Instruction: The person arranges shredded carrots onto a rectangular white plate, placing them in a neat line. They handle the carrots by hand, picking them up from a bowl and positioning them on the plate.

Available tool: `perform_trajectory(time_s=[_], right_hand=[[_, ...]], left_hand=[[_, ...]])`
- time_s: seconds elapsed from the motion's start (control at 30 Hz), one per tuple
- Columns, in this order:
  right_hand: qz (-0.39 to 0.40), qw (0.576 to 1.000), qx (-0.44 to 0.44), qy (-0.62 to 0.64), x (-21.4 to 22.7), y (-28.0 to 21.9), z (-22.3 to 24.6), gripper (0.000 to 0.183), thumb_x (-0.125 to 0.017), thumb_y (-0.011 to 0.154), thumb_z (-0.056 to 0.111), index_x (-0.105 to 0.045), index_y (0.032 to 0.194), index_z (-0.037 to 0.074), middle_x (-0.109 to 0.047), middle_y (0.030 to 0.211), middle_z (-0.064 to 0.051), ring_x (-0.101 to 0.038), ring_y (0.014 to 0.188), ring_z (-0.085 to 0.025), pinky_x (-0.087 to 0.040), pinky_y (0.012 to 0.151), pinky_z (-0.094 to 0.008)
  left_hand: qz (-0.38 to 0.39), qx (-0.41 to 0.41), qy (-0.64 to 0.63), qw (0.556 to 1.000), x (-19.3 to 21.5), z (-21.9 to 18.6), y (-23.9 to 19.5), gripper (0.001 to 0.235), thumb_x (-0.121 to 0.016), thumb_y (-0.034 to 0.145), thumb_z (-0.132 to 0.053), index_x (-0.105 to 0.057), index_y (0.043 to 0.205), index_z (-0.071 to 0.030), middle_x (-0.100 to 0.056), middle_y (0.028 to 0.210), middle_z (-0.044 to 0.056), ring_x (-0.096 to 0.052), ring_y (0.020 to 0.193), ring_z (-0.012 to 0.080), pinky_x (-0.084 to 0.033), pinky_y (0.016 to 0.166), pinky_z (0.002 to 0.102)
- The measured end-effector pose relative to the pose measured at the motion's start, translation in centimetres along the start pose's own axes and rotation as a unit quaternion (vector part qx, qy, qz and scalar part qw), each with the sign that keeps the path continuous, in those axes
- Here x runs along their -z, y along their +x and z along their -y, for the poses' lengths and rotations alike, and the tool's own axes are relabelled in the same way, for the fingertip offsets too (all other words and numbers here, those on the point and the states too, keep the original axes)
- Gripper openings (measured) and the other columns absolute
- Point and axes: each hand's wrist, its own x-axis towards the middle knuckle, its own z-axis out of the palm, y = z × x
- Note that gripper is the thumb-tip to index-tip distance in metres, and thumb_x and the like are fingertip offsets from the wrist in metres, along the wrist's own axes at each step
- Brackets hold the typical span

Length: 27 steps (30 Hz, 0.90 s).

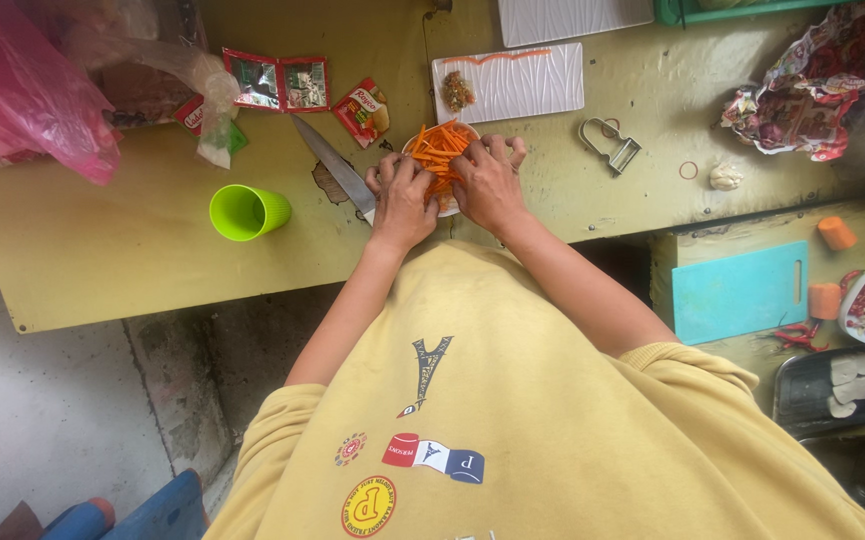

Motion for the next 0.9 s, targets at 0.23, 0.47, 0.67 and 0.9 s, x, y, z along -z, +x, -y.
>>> perform_trajectory(time_s=[0.23, 0.47, 0.67, 0.9], right_hand=[[0.011, 1.000, 0.013, 0.000, -0.2, -0.5, -0.6, 0.010, -0.079, 0.078, 0.015, -0.072, 0.085, 0.016, -0.063, 0.101, -0.004, -0.052, 0.117, -0.030, -0.024, 0.101, -0.056], [-0.022, 0.993, -0.077, 0.084, 0.0, -0.7, -0.8, 0.011, -0.080, 0.080, 0.014, -0.073, 0.088, 0.017, -0.067, 0.099, -0.001, -0.054, 0.112, -0.027, -0.026, 0.100, -0.053], [0.016, 0.988, -0.122, 0.093, 1.1, -0.7, -0.8, 0.020, -0.083, 0.069, 0.017, -0.073, 0.087, 0.014, -0.070, 0.091, -0.003, -0.053, 0.105, -0.028, -0.026, 0.098, -0.053], [0.001, 0.995, -0.092, 0.032, 0.3, -1.3, -0.1, 0.019, -0.081, 0.071, 0.014, -0.074, 0.089, 0.012, -0.070, 0.093, -0.005, -0.054, 0.109, -0.028, -0.024, 0.102, -0.054]], left_hand=[[-0.014, -0.014, 0.040, 0.999, -1.0, 0.4, 0.0, 0.018, -0.076, 0.079, -0.007, -0.069, 0.096, -0.008, -0.059, 0.113, 0.008, -0.046, 0.125, 0.0329, -0.027, 0.102, 0.054], [-0.027, 0.011, 0.001, 1.000, -1.0, 0.4, 0.3, 0.014, -0.074, 0.085, -0.010, -0.068, 0.097, -0.009, -0.059, 0.111, 0.009, -0.047, 0.122, 0.0319, -0.026, 0.101, 0.053], [-0.042, 0.018, -0.015, 0.999, -0.5, 0.3, 0.4, 0.023, -0.075, 0.082, -0.009, -0.067, 0.104, -0.007, -0.059, 0.110, 0.009, -0.047, 0.121, 0.0320, -0.026, 0.101, 0.053], [-0.025, -0.016, -0.020, 0.999, -0.6, -0.8, 0.4, 0.024, -0.079, 0.079, -0.009, -0.071, 0.101, -0.010, -0.058, 0.109, 0.006, -0.046, 0.123, 0.0306, -0.026, 0.102, 0.051]])
